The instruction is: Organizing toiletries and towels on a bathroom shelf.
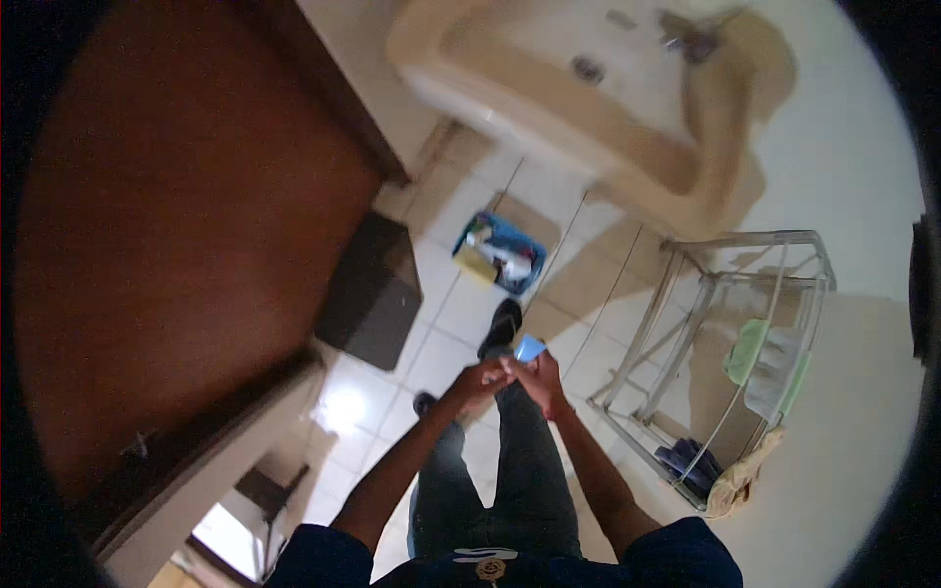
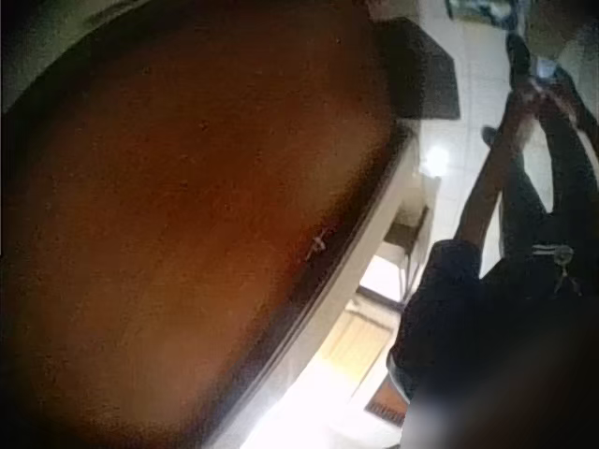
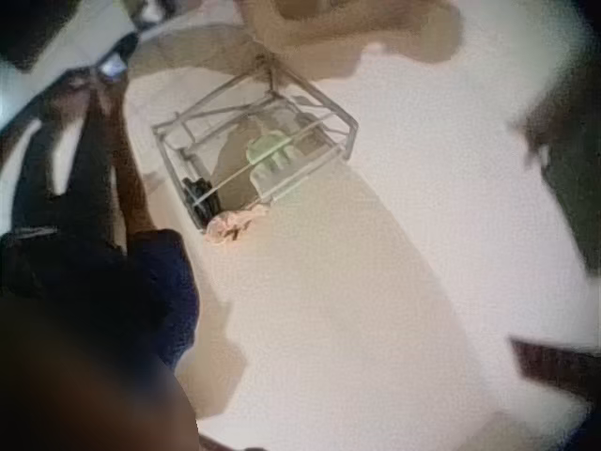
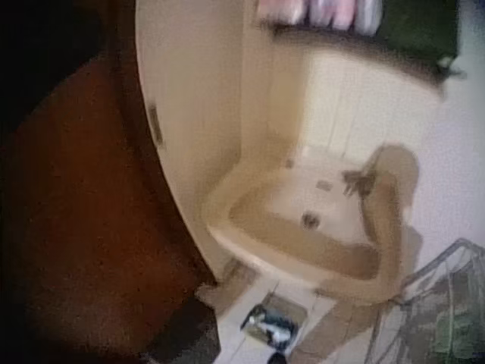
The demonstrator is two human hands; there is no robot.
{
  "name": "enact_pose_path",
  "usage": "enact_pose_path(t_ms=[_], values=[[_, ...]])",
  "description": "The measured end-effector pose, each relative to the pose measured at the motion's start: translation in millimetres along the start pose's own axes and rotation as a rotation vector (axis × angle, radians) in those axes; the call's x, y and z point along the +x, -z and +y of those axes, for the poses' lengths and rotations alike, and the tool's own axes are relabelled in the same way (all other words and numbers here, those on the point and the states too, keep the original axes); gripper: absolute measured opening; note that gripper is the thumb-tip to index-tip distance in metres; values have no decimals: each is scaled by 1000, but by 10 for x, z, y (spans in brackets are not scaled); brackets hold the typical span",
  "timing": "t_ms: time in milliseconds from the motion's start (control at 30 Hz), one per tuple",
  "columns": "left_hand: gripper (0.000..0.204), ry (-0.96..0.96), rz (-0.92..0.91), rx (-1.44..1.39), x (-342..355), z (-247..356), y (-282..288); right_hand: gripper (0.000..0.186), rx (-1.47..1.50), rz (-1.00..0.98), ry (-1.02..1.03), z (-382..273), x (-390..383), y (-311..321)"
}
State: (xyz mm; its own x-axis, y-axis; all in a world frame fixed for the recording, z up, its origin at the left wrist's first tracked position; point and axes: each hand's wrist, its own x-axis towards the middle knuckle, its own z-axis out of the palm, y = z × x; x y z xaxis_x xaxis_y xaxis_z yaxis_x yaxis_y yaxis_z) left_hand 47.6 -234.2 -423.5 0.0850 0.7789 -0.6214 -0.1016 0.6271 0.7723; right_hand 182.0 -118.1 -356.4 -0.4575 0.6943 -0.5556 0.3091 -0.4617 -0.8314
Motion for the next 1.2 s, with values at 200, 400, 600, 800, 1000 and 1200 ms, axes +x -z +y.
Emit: enact_pose_path(t_ms=[200, 400, 600, 800, 1000, 1200], values=[[36, -318, 48, 171, -888, 1183, -68, 33, 150, -35, 229, -800, -743, -32], [32, -322, -6, 365, -1229, 1828, -44, 33, 275, -40, 402, -983, -1073, 45], [34, -535, 49, 423, -1066, 2381, -17, 28, -101, 97, 477, -1317, -838, 270], [36, -571, 131, 444, -890, 3238, -179, 33, -137, 100, 538, -2062, -597, 692], [30, -788, 155, 405, -521, 3931, -126, 34, 84, 8, 660, -3322, -772, 896], [27, -842, 196, 374, -271, 4770, -79, 40, 61, 66, 828, -3837, -334, 1075]])
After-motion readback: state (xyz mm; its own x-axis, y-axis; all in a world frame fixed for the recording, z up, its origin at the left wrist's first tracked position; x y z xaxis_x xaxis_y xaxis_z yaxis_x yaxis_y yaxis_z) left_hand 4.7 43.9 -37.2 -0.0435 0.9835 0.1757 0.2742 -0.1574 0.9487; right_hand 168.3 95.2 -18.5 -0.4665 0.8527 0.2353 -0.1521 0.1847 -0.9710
